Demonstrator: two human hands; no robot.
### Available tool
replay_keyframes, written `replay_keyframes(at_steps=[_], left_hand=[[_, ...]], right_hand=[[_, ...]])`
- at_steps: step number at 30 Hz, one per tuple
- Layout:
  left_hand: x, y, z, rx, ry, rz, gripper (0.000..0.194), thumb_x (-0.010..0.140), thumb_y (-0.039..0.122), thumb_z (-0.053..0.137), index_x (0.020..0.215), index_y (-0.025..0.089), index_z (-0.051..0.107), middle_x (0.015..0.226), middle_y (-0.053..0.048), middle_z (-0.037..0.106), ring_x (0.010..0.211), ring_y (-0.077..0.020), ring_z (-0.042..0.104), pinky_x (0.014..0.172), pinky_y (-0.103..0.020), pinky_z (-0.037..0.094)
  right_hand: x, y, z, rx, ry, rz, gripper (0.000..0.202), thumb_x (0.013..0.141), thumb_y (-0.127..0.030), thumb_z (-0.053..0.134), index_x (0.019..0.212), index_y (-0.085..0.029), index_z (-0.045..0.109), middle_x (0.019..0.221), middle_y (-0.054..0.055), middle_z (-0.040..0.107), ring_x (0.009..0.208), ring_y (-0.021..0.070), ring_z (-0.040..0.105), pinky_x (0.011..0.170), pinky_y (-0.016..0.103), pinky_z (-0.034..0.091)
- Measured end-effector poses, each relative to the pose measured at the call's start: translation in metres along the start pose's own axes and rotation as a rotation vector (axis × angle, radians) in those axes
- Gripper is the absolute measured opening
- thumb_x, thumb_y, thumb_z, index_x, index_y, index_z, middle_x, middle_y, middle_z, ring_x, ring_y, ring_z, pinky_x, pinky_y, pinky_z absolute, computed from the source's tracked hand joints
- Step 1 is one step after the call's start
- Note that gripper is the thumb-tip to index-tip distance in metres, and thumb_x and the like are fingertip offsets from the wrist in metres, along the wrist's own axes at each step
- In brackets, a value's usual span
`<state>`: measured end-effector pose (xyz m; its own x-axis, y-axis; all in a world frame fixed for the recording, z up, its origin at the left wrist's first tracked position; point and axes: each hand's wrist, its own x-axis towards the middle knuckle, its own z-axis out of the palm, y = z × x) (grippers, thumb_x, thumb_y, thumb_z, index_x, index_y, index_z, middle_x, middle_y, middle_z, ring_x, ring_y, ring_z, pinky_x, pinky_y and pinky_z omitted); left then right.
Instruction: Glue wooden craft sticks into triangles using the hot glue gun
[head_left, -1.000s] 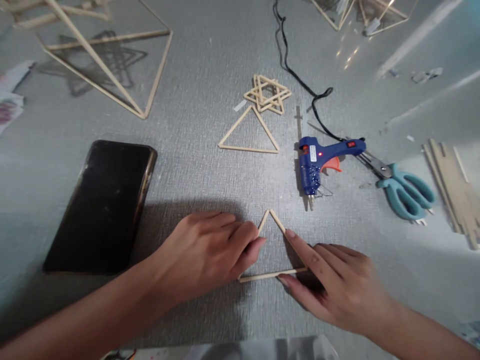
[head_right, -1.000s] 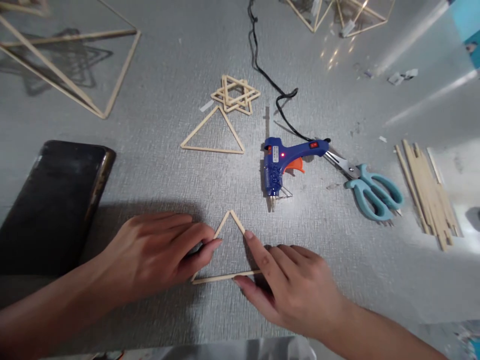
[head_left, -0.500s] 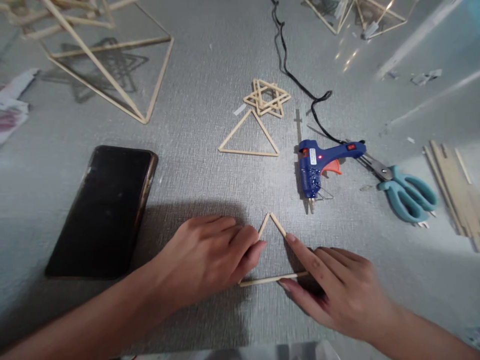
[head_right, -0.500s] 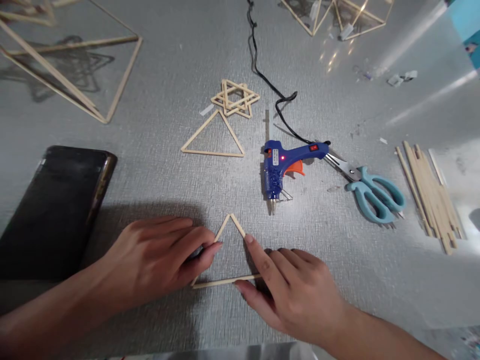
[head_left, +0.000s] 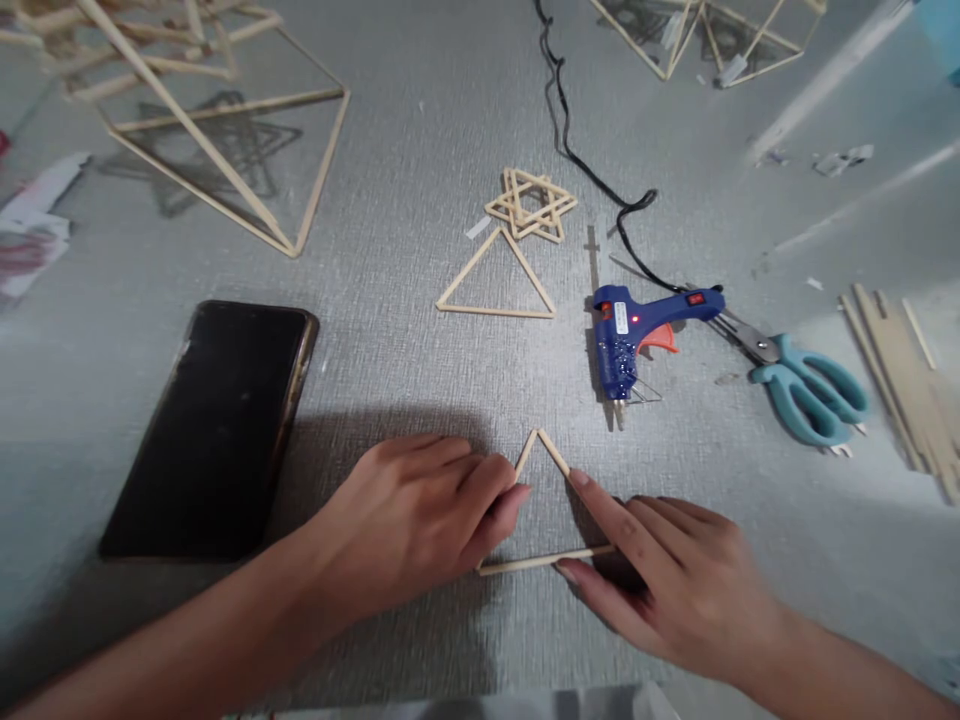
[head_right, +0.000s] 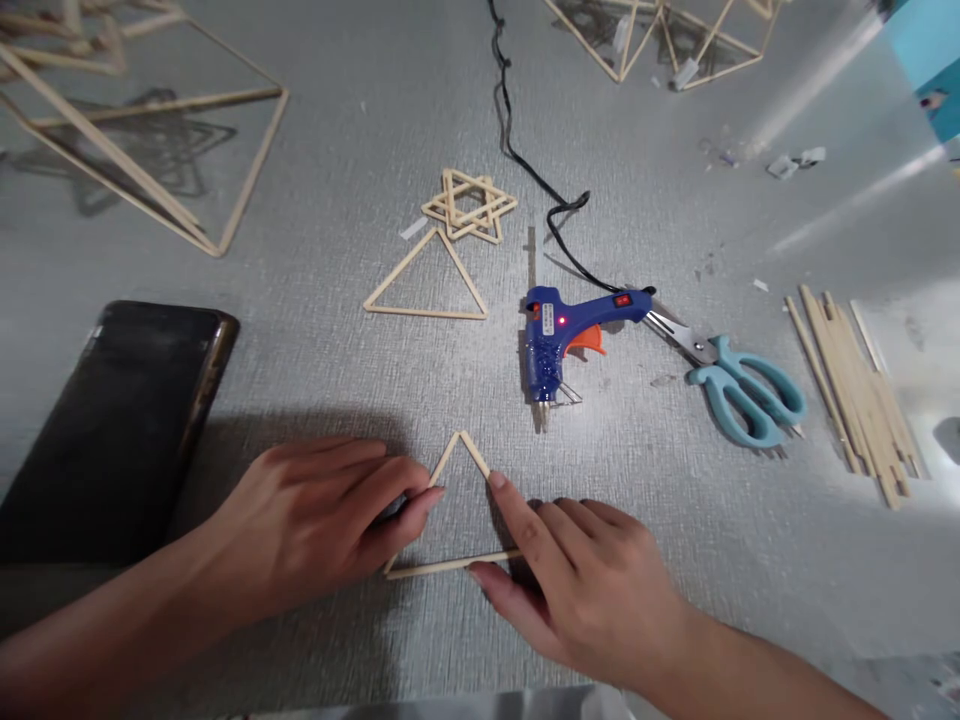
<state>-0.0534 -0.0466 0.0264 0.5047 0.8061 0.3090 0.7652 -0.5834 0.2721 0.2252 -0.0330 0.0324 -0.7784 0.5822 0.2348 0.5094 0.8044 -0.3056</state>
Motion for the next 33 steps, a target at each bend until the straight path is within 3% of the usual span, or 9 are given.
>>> replay_keyframes(at_steps=[11,15,18,22,33], left_hand=[[0.0003,-0.0005,-0.0015,-0.020,-0.031,0.000,0.031,0.114,0.020,0.045,0.088,0.021,0.063,0.064,0.004,0.060,0.053,-0.0147,0.058,0.053,-0.032,0.044],[0.0033,-0.0010,-0.0039,-0.084,0.052,0.018,0.018,0.110,0.013,0.051,0.097,0.019,0.061,0.072,0.004,0.065,0.060,-0.0138,0.062,0.058,-0.030,0.049],[0.0062,-0.0013,-0.0044,-0.001,0.108,0.021,0.007,0.108,0.013,0.059,0.111,0.016,0.064,0.090,-0.002,0.075,0.077,-0.0186,0.070,0.068,-0.033,0.056],[0.0062,-0.0024,-0.0030,0.068,0.108,0.049,0.016,0.107,0.015,0.062,0.122,0.015,0.066,0.102,-0.006,0.077,0.088,-0.0228,0.073,0.077,-0.037,0.061],[0.0042,-0.0033,-0.0028,0.085,0.074,0.062,0.023,0.108,0.015,0.057,0.129,0.018,0.065,0.107,-0.008,0.072,0.082,-0.0218,0.067,0.074,-0.038,0.058]], right_hand=[[0.0004,-0.0003,0.0005,-0.003,0.011,-0.003,0.050,0.115,-0.041,0.056,0.148,-0.003,0.057,0.079,0.000,0.074,0.063,0.0138,0.067,0.057,0.032,0.054],[0.0013,-0.0002,0.0012,0.001,0.015,-0.002,0.051,0.114,-0.042,0.057,0.148,-0.004,0.057,0.078,-0.001,0.073,0.061,0.0135,0.066,0.056,0.032,0.054],[0.0016,-0.0003,0.0014,-0.016,0.035,-0.001,0.050,0.115,-0.043,0.056,0.146,-0.004,0.058,0.077,-0.001,0.073,0.060,0.0137,0.066,0.054,0.033,0.053],[0.0007,-0.0005,0.0025,-0.037,0.045,0.003,0.049,0.116,-0.044,0.053,0.146,-0.005,0.059,0.077,-0.001,0.073,0.061,0.0141,0.068,0.056,0.033,0.053],[0.0003,-0.0003,0.0034,-0.044,0.059,0.006,0.048,0.117,-0.045,0.051,0.144,-0.006,0.061,0.076,-0.001,0.073,0.060,0.0141,0.066,0.056,0.033,0.050]])
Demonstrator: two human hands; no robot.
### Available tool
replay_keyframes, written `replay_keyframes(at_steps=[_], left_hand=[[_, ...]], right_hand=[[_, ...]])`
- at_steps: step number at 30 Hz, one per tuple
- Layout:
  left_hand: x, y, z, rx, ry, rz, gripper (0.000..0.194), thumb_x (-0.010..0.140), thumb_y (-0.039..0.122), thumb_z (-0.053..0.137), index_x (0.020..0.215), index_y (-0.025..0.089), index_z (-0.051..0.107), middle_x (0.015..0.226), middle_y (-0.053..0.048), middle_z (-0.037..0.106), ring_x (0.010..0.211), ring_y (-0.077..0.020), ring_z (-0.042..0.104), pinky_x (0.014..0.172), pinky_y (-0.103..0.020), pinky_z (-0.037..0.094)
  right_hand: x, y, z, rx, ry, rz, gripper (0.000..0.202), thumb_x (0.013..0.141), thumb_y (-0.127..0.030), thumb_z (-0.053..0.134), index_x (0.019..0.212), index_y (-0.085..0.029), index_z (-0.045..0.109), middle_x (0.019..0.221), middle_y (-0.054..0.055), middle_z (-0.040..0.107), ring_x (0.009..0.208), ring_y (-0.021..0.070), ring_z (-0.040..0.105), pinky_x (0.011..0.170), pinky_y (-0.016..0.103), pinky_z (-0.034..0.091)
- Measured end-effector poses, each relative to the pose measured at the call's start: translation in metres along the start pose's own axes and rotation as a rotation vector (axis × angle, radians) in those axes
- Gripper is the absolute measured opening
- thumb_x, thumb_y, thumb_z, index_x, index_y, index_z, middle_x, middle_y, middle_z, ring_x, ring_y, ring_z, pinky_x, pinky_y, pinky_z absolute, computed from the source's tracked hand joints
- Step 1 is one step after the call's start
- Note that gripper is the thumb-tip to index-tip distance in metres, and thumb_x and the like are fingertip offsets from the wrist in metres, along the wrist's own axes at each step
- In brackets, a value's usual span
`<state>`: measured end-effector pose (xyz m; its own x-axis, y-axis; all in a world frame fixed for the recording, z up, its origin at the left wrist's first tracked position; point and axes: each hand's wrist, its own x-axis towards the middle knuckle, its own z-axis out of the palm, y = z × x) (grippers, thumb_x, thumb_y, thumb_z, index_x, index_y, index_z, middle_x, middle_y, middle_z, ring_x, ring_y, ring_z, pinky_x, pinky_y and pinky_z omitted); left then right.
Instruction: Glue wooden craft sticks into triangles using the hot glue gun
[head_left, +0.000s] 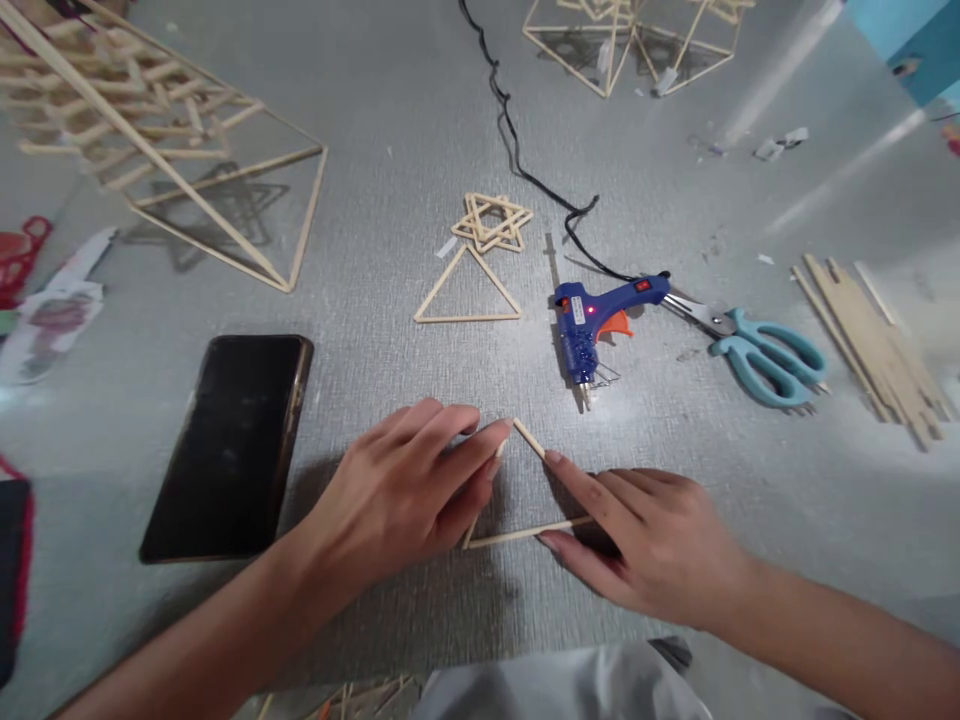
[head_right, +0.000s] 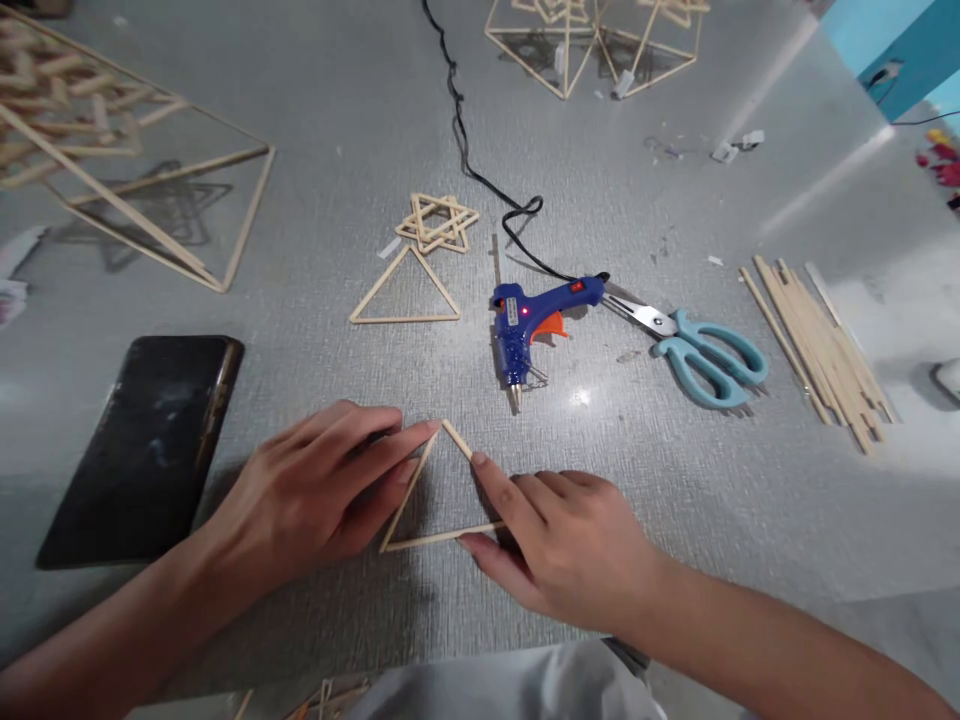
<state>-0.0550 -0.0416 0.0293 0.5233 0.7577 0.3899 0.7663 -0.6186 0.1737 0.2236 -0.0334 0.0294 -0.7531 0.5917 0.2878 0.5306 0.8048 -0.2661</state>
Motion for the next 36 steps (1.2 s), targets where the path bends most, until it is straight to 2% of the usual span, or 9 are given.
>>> replay_keyframes(at_steps=[12,19,25,32,36], left_hand=[[0.000,-0.001,0.003,0.013,-0.002,0.009,0.026,0.107,0.015,0.060,0.132,0.018,0.067,0.107,-0.008,0.070,0.083,-0.0228,0.068,0.075,-0.041,0.060],[-0.001,-0.001,0.004,0.024,-0.007,0.038,0.024,0.109,0.019,0.057,0.130,0.019,0.068,0.103,-0.008,0.068,0.082,-0.0237,0.068,0.069,-0.040,0.058],[0.000,-0.001,-0.001,-0.111,-0.036,0.149,0.024,0.109,0.017,0.055,0.129,0.018,0.067,0.099,-0.004,0.073,0.082,-0.0199,0.067,0.072,-0.035,0.058],[-0.002,-0.002,-0.006,-0.204,-0.069,0.311,0.026,0.103,0.018,0.063,0.129,0.019,0.068,0.091,-0.002,0.075,0.075,-0.0205,0.065,0.061,-0.035,0.053],[0.004,0.003,-0.010,-0.252,-0.067,0.370,0.021,0.096,0.015,0.066,0.115,0.018,0.074,0.076,0.000,0.070,0.062,-0.0186,0.059,0.051,-0.035,0.045]], right_hand=[[-0.001,-0.001,0.001,0.005,-0.001,-0.002,0.050,0.115,-0.045,0.056,0.144,-0.006,0.060,0.077,-0.001,0.072,0.060,0.0152,0.066,0.054,0.034,0.051],[-0.001,0.000,0.001,0.007,-0.005,-0.003,0.049,0.115,-0.044,0.056,0.145,-0.005,0.060,0.078,-0.001,0.073,0.062,0.0151,0.068,0.055,0.034,0.051],[-0.002,-0.001,0.000,0.006,-0.022,-0.003,0.050,0.116,-0.044,0.053,0.145,-0.005,0.061,0.080,0.000,0.075,0.064,0.0154,0.070,0.056,0.034,0.052],[-0.002,0.000,0.001,0.022,-0.017,-0.002,0.051,0.114,-0.043,0.057,0.147,-0.005,0.059,0.079,-0.001,0.073,0.063,0.0160,0.069,0.055,0.035,0.053],[-0.002,0.001,0.000,0.033,-0.029,-0.001,0.050,0.115,-0.043,0.055,0.148,-0.005,0.059,0.079,-0.001,0.073,0.063,0.0160,0.069,0.055,0.034,0.052]])
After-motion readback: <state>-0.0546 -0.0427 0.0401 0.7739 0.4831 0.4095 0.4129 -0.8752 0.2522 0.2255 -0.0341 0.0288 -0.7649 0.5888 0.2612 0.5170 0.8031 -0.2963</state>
